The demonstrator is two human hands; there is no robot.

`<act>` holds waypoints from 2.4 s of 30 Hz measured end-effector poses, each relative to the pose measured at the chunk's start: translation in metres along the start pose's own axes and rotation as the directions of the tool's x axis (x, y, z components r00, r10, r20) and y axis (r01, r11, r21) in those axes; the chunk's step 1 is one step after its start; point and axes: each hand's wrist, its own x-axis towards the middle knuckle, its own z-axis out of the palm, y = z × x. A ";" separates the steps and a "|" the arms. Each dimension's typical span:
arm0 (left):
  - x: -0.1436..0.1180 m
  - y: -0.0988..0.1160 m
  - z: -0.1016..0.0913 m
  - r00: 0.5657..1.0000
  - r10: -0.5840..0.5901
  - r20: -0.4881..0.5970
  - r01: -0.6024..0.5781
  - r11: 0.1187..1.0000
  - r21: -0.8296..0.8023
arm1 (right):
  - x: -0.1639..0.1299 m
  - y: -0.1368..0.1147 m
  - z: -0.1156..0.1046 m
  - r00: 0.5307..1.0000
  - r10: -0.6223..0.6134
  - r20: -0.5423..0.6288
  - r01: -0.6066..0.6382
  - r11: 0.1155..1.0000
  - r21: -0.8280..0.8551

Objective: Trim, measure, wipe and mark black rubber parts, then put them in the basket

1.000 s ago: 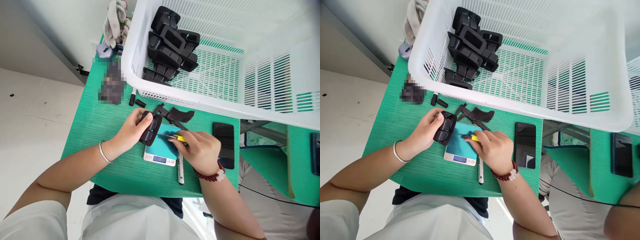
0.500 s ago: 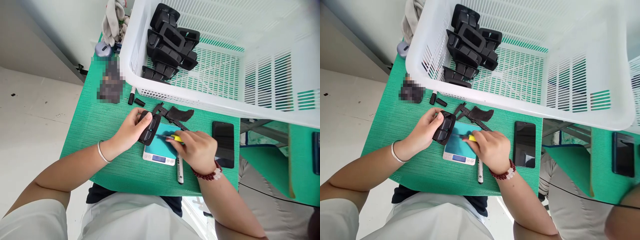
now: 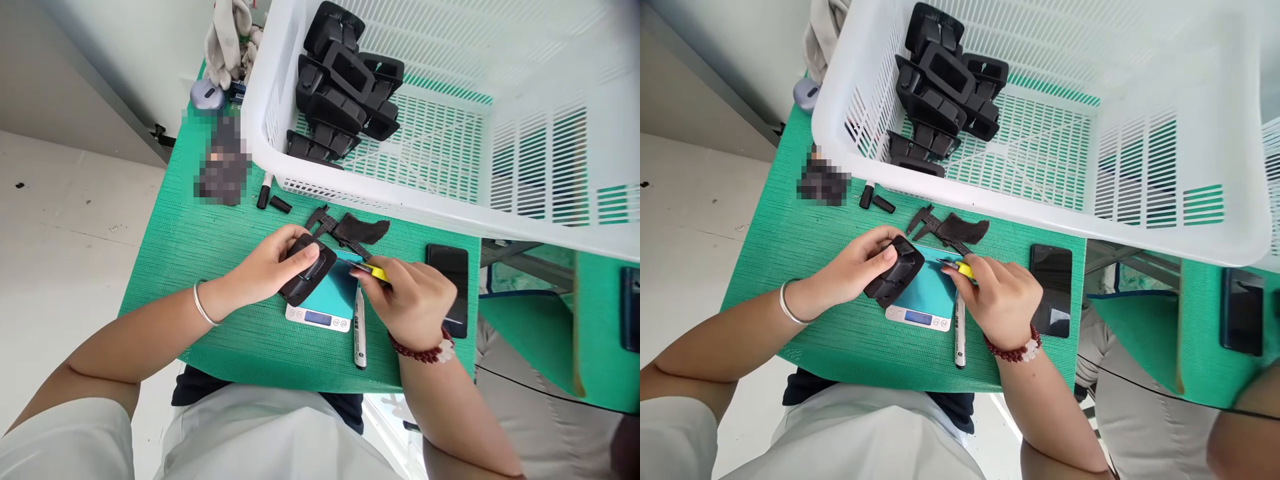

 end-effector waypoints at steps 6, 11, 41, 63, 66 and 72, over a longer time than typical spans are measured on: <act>0.003 -0.005 -0.002 0.998 -0.001 -0.058 -0.001 1.000 -0.028 | -0.001 0.000 -0.003 0.994 -0.109 0.025 0.105 0.988 0.118; 0.004 -0.004 -0.007 1.000 0.009 0.004 -0.009 0.999 -0.043 | 0.001 -0.004 -0.002 0.995 -0.096 0.040 0.091 0.991 0.102; 0.005 -0.005 -0.003 0.984 0.005 -0.180 0.000 1.000 0.030 | 0.001 -0.011 0.001 0.982 -0.149 0.114 0.140 0.987 0.083; -0.002 0.006 -0.011 0.996 0.008 0.085 -0.024 0.980 0.197 | -0.003 0.010 0.000 0.997 0.073 -0.015 -0.072 0.996 0.060; -0.002 0.005 -0.012 0.996 0.085 -0.016 -0.075 0.945 0.317 | -0.001 0.010 -0.001 0.999 0.038 -0.004 -0.037 0.996 0.076; -0.001 0.005 -0.014 0.938 0.347 -0.009 -0.285 0.785 0.550 | -0.001 0.014 0.000 1.000 0.019 0.004 -0.019 0.999 0.040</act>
